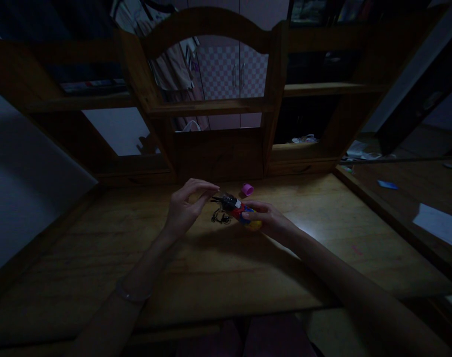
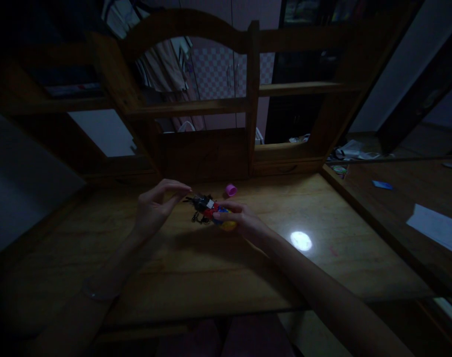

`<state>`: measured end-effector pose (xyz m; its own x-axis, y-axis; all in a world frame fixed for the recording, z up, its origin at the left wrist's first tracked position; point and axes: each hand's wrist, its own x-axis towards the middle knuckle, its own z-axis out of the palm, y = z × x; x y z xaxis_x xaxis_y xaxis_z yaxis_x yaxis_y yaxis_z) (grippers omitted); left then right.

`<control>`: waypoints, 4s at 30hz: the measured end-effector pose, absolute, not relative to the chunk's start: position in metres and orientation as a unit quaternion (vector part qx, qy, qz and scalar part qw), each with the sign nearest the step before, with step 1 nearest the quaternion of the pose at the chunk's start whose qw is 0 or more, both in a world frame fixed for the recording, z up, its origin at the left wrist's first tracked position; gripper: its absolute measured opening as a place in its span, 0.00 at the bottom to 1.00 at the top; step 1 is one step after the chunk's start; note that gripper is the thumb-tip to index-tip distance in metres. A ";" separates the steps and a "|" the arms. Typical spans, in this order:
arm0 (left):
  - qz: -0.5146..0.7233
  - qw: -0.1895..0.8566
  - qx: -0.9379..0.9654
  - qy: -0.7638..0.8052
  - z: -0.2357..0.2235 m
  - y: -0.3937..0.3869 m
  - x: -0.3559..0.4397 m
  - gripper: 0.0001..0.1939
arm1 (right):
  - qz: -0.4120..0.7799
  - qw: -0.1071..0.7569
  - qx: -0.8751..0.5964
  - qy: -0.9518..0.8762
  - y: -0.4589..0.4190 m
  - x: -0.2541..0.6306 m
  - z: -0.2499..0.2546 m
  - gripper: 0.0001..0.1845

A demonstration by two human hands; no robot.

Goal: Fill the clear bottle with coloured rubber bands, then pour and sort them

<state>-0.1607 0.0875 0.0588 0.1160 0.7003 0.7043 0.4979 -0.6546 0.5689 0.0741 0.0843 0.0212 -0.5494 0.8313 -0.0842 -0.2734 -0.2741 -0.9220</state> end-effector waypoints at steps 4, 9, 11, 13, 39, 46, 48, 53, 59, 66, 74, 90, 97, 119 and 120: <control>0.560 0.126 0.697 0.430 0.061 0.087 -0.160 0.05 | 0.763 0.360 -0.285 -0.455 0.084 0.074 0.023 0.22; 0.540 0.220 0.703 0.407 0.059 0.089 -0.159 0.11 | 0.779 0.368 -0.271 -0.429 0.086 0.076 0.023 0.20; 0.529 0.230 0.711 0.402 0.057 0.089 -0.158 0.12 | 0.780 0.370 -0.271 -0.426 0.086 0.076 0.023 0.20; 0.536 0.217 0.710 0.402 0.056 0.090 -0.158 0.10 | 0.775 0.371 -0.277 -0.429 0.085 0.076 0.024 0.19; 0.562 0.299 0.680 0.363 0.042 0.076 -0.144 0.20 | 0.729 0.406 -0.318 -0.451 0.085 0.075 0.023 0.22; 0.479 0.241 0.761 0.365 0.041 0.075 -0.140 0.23 | 0.700 0.405 -0.323 -0.492 0.083 0.072 0.019 0.21; 0.466 0.225 0.770 0.373 0.042 0.075 -0.139 0.23 | 0.697 0.404 -0.322 -0.497 0.082 0.072 0.020 0.21; 0.490 0.199 0.751 0.395 0.042 0.075 -0.140 0.15 | 0.706 0.405 -0.319 -0.485 0.083 0.071 0.023 0.22; 0.539 0.139 0.721 0.413 0.041 0.079 -0.139 0.09 | 0.709 0.408 -0.328 -0.471 0.086 0.075 0.022 0.22; 0.558 0.103 0.709 0.418 0.043 0.085 -0.144 0.06 | 0.706 0.414 -0.326 -0.474 0.086 0.076 0.024 0.21; 0.530 0.190 0.738 0.373 0.043 0.079 -0.144 0.27 | 0.702 0.414 -0.331 -0.476 0.084 0.075 0.026 0.21; 0.539 0.206 0.710 0.403 0.041 0.080 -0.142 0.23 | 0.696 0.404 -0.327 -0.495 0.084 0.075 0.025 0.20; 0.583 0.191 0.655 0.442 0.038 0.094 -0.152 0.19 | 0.686 0.400 -0.330 -0.510 0.087 0.075 0.023 0.20; 0.214 0.119 0.871 0.427 -0.017 0.117 -0.141 0.30 | 0.582 0.414 -0.440 -0.545 0.109 0.116 0.038 0.24; 0.229 0.117 0.862 0.438 -0.018 0.119 -0.140 0.29 | 0.585 0.412 -0.444 -0.540 0.108 0.115 0.038 0.24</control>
<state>-0.1403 0.1193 -0.0179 0.5119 0.8077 0.2926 0.7007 -0.5896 0.4016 0.1152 0.1083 0.0385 -0.2673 0.9608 -0.0736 -0.0020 -0.0770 -0.9970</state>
